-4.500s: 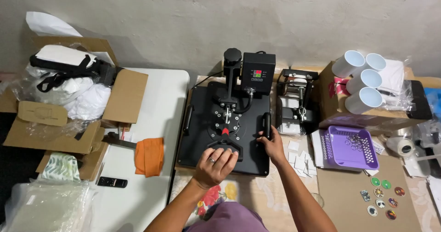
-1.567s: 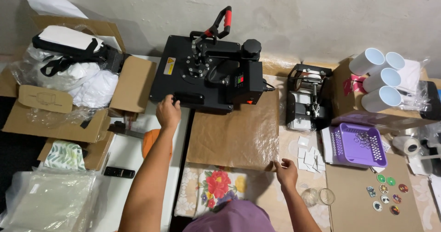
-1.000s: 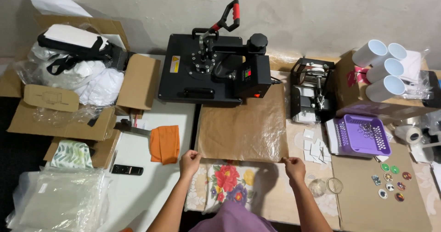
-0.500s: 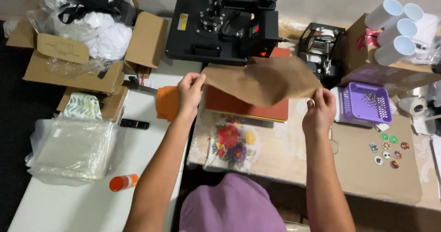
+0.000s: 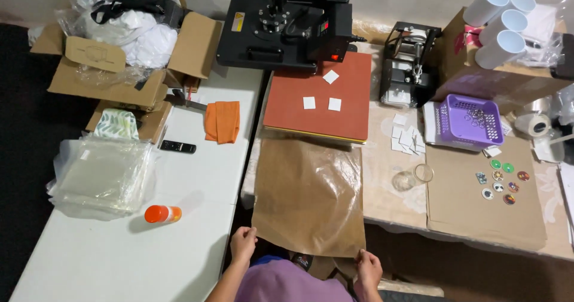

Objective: The person is peeling the backing off small heat-transfer labels, aligning them on a heat press bed, covering them with a teflon sheet, and then operating the heat press machine.

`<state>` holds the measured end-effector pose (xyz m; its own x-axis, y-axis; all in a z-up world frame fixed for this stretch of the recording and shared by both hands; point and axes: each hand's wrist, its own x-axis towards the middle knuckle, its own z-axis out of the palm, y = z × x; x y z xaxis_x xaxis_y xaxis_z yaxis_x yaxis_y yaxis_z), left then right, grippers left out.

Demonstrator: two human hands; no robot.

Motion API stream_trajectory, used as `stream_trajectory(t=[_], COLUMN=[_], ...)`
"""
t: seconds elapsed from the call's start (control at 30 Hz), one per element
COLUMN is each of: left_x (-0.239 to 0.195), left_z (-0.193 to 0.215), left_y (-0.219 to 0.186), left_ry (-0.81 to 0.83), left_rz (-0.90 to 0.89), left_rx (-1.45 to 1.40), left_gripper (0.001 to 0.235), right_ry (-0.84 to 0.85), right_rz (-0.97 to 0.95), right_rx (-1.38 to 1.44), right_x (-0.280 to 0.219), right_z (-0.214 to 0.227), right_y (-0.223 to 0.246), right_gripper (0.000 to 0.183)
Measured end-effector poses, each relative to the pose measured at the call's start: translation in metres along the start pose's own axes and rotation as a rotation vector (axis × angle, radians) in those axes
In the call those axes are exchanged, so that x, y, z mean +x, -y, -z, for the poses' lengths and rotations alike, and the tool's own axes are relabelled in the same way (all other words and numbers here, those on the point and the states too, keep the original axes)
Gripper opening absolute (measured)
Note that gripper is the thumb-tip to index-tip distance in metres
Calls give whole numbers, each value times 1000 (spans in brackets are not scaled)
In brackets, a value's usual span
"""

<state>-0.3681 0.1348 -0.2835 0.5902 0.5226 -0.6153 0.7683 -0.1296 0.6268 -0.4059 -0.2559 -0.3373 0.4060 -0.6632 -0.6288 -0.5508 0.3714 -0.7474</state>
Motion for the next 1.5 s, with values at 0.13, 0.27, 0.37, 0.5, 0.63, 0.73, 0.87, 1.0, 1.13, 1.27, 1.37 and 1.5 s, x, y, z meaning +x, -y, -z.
stream_trajectory(t=[0.13,0.27,0.37,0.5,0.63,0.73,0.87,1.0,1.13,1.27,1.37,1.5], left_x=[-12,20,71,80,19,-24,16,46,47,96,120,119], left_z=[10,6,-9,-31,-60,-71,-114,-132,-114,-118,-120,-109], left_y=[-28,-61,-131,-273,-337,-309,-204,-87,-80,-139,-209,-316], left_ry=[34,32,71,156,287,526,546,536,611,536,459,430], left_rz=[71,73,47,-20,-408,-643,-630,-337,-285,-373,-455,-627], left_rx=[-153,-407,-589,-750,-648,-556,-27,307,327,380,384,397], left_gripper=[22,14,12,75,46,38,20,22,26,26,27,31], right_ry=[69,137,238,466,598,828,826,799,759,769,745,562], right_rz=[90,147,175,119,390,468,375,333,23,214,374,668], right_rx=[75,115,178,373,252,311,-75,-677,-596,-562,-494,-864], right_x=[17,26,35,22,-89,-113,-81,73,52,73,54,4], right_z=[-2,-21,-74,-159,-178,-171,-162,-154,-129,-175,-214,-255], right_y=[6,60,143,268,328,291,205,9,20,74,161,294], right_gripper=[12,8,13,86,83,52,38,18,28,29,33,47])
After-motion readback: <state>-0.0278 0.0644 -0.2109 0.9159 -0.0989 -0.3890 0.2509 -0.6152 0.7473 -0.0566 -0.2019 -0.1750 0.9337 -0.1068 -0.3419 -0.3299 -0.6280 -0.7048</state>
